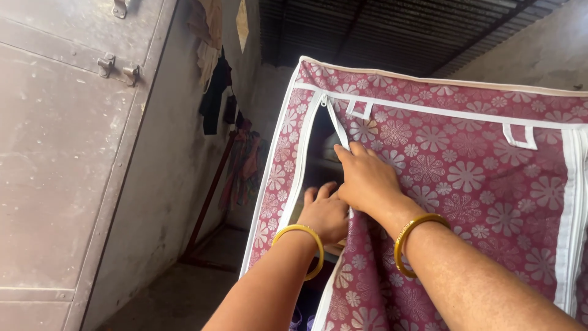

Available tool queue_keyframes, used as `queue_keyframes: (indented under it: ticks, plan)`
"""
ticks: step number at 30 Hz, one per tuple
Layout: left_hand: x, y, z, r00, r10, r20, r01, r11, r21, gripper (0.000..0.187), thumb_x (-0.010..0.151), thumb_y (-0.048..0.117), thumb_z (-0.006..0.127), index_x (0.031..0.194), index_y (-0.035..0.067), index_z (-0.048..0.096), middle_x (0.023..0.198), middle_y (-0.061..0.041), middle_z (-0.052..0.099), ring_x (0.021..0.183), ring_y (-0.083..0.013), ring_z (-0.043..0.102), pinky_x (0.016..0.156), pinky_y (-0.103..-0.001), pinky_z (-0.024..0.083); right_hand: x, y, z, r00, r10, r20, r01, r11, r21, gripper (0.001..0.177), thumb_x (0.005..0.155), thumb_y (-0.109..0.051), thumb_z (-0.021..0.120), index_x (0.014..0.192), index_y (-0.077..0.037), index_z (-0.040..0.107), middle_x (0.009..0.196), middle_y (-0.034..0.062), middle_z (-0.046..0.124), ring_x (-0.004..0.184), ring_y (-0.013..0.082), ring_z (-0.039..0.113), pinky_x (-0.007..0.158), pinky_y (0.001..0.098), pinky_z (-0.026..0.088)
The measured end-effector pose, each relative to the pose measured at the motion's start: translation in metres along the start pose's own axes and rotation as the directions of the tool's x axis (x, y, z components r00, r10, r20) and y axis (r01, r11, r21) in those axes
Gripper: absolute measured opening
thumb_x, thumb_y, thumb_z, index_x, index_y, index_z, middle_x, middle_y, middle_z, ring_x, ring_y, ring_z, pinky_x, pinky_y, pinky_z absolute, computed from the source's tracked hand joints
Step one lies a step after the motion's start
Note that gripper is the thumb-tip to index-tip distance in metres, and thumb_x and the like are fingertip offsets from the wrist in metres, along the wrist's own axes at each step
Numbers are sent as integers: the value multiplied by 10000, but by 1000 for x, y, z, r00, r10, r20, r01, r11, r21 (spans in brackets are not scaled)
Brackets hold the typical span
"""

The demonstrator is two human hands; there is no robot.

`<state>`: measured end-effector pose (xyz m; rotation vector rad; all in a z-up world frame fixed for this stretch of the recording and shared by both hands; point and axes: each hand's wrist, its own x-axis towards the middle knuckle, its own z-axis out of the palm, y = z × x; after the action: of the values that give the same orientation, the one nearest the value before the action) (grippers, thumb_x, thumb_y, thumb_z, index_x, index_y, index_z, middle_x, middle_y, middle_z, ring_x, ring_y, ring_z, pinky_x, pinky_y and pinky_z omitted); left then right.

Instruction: The person wipes a pair of sneakers with a pink cloth, then ties the laces and places the shoes on the top shelf of a shoe rack. The person then zips the shoe rack cover closed.

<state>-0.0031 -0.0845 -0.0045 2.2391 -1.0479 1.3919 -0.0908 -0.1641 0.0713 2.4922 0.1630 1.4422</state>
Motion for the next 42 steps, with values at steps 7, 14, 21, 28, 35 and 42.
queue_keyframes:
  ticks: [7, 14, 21, 28, 35, 42]
  plan:
    - [3, 4, -19, 961, -247, 125, 270, 937, -221, 579, 829, 391, 616, 1336, 117, 556, 1418, -103, 538, 1413, -347, 360, 1153, -558, 266, -9, 6, -8, 1000, 3, 26, -6, 995, 104, 760, 726, -47, 708, 1450, -199, 529, 1376, 119, 553, 1215, 361, 585, 987, 474, 509]
    - [10, -26, -17, 970, -239, -36, 234, 966, -111, 509, 737, 315, 736, 1167, 63, 633, 1258, -159, 600, 1242, -380, 492, 1058, -434, 426, -5, -1, -15, 1000, 15, -28, -8, 968, 252, 871, 834, -285, 794, 1590, -163, 380, 1372, 178, 540, 1105, 418, 624, 953, 504, 499]
    - [-9, -28, -64, 778, 41, -627, -34, 999, 23, 276, 768, 91, 696, 1027, 185, 673, 1202, -46, 671, 1149, -306, 567, 955, -442, 446, 50, -3, -9, 898, -56, -436, 175, 955, 238, 218, 865, -214, 703, 1065, -135, 744, 1116, 94, 691, 1044, 343, 665, 870, 441, 545]
    - [-19, -51, -84, 760, -531, -376, 408, 839, -360, 571, 707, 10, 662, 1266, 122, 636, 1101, -142, 657, 1073, -364, 611, 869, -460, 482, 78, -26, -31, 952, 94, -293, -1, 953, 304, 312, 844, -167, 762, 1149, -133, 708, 1167, 96, 662, 1038, 314, 680, 887, 442, 553]
    - [-23, -63, -73, 822, -512, -250, 291, 755, -588, 335, 813, 32, 664, 1073, 199, 794, 1048, -84, 705, 1011, -275, 700, 900, -397, 548, 106, -33, -20, 939, 79, -334, -7, 978, 210, 402, 846, -93, 738, 1241, -105, 667, 1226, 123, 638, 1055, 361, 672, 900, 459, 549]
    - [-21, -74, -65, 875, -440, -203, 278, 798, -534, 304, 813, 80, 738, 1086, 198, 802, 1059, -111, 694, 1024, -310, 677, 930, -398, 528, 118, -23, -14, 935, 98, -341, -48, 987, 152, 210, 1000, -133, 620, 1168, -102, 742, 1195, 107, 713, 1093, 349, 685, 938, 460, 547]
